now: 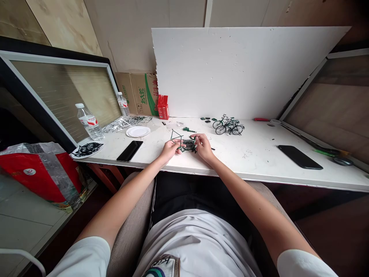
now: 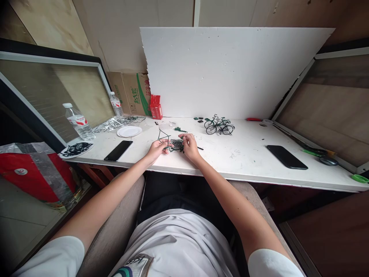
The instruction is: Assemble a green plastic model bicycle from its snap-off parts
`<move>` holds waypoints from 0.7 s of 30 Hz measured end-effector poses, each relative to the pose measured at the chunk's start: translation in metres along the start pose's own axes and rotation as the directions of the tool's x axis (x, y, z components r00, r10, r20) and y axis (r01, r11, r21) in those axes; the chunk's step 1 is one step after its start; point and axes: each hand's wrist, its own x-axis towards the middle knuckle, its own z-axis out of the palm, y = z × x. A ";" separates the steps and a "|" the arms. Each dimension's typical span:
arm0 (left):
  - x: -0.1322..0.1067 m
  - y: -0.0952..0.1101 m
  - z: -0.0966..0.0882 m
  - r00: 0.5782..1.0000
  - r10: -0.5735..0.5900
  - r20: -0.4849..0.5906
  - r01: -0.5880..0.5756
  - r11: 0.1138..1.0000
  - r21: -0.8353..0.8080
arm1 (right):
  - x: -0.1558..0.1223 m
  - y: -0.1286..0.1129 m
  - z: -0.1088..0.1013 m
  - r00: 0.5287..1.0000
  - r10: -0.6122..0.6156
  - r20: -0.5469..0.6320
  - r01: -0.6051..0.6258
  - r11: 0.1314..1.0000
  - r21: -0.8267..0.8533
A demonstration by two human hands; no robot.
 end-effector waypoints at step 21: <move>0.001 -0.010 -0.006 0.993 0.013 0.113 -0.028 0.991 0.128 | 0.001 -0.011 -0.006 0.952 0.182 0.245 -0.287 0.810 0.512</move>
